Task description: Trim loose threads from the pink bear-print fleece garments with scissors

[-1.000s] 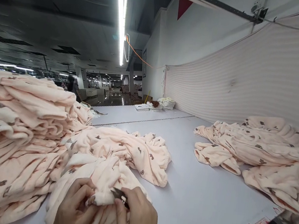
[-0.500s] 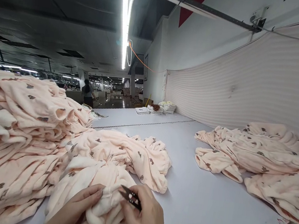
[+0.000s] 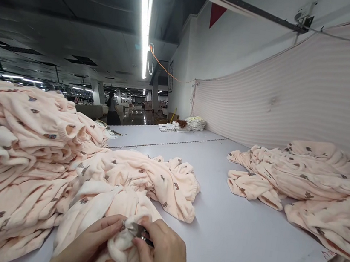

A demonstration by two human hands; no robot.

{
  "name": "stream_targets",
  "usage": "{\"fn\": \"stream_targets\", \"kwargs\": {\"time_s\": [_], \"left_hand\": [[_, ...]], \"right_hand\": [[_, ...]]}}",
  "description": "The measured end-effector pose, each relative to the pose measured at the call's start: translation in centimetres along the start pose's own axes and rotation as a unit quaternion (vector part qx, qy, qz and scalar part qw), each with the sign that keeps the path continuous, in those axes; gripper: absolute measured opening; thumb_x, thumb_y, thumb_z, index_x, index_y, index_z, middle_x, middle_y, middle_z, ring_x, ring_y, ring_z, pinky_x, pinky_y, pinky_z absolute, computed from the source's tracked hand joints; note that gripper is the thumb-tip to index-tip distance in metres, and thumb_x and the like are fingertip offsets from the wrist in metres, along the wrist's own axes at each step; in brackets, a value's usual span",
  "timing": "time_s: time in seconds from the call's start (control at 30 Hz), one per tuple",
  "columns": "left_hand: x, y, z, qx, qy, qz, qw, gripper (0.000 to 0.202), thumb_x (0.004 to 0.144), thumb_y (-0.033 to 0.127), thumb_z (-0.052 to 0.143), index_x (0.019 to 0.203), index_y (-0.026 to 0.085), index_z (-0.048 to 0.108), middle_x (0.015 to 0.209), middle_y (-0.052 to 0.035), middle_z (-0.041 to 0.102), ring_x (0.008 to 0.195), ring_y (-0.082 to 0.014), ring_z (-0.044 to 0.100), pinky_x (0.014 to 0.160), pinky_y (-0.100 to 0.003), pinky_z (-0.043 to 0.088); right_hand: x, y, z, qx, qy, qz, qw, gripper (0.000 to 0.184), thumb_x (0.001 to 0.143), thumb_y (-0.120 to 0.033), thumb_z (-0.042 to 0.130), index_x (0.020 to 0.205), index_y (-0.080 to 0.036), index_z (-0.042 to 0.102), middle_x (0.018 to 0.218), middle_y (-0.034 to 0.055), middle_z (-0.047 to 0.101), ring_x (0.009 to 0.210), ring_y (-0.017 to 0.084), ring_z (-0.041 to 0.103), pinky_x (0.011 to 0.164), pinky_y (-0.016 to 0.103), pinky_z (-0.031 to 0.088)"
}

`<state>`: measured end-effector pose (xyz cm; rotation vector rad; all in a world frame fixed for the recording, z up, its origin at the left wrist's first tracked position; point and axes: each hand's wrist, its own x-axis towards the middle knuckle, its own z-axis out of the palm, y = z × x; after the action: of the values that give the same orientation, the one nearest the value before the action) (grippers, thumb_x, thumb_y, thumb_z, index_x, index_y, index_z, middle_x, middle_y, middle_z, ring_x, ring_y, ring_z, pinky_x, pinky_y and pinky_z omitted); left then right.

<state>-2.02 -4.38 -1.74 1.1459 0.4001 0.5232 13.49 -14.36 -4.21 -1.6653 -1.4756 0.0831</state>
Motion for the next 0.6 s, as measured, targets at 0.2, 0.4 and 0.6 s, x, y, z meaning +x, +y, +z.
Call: {"fn": "stream_targets", "kwargs": {"time_s": [0.2,0.4,0.6], "left_hand": [[0.0,0.2,0.0,-0.001,-0.009,-0.011,1.0,0.019,0.082,0.031,0.061,0.081,0.014,0.07,0.073,-0.0031,0.067,0.076,-0.0161,0.058,0.075,-0.026,0.044],[0.2,-0.3,0.2,-0.008,0.0,-0.021,1.0,0.018,0.08,0.031,0.063,0.081,0.014,0.07,0.073,-0.0032,0.067,0.076,-0.0166,0.059,0.073,-0.025,0.045],[0.4,1.4,-1.4,0.048,0.134,0.065,0.988,0.023,0.076,0.032,0.069,0.094,0.019,0.064,0.079,0.0012,0.064,0.08,-0.0157,0.06,0.073,-0.024,0.047]], "right_hand": [[0.6,-0.3,-0.3,-0.014,-0.016,-0.004,1.0,0.022,0.08,-0.026,0.061,0.1,-0.03,0.069,0.086,-0.0008,0.071,0.076,0.017,0.067,0.065,0.023,0.049],[0.5,-0.2,-0.6,0.017,-0.009,0.01,1.0,0.025,0.082,-0.025,0.06,0.105,-0.032,0.068,0.092,-0.0009,0.072,0.082,0.018,0.066,0.07,0.023,0.049],[-0.1,1.6,-1.1,0.085,0.044,0.066,0.993,0.018,0.088,-0.035,0.053,0.093,-0.024,0.068,0.086,0.0008,0.069,0.08,0.018,0.063,0.07,0.024,0.045]]}}
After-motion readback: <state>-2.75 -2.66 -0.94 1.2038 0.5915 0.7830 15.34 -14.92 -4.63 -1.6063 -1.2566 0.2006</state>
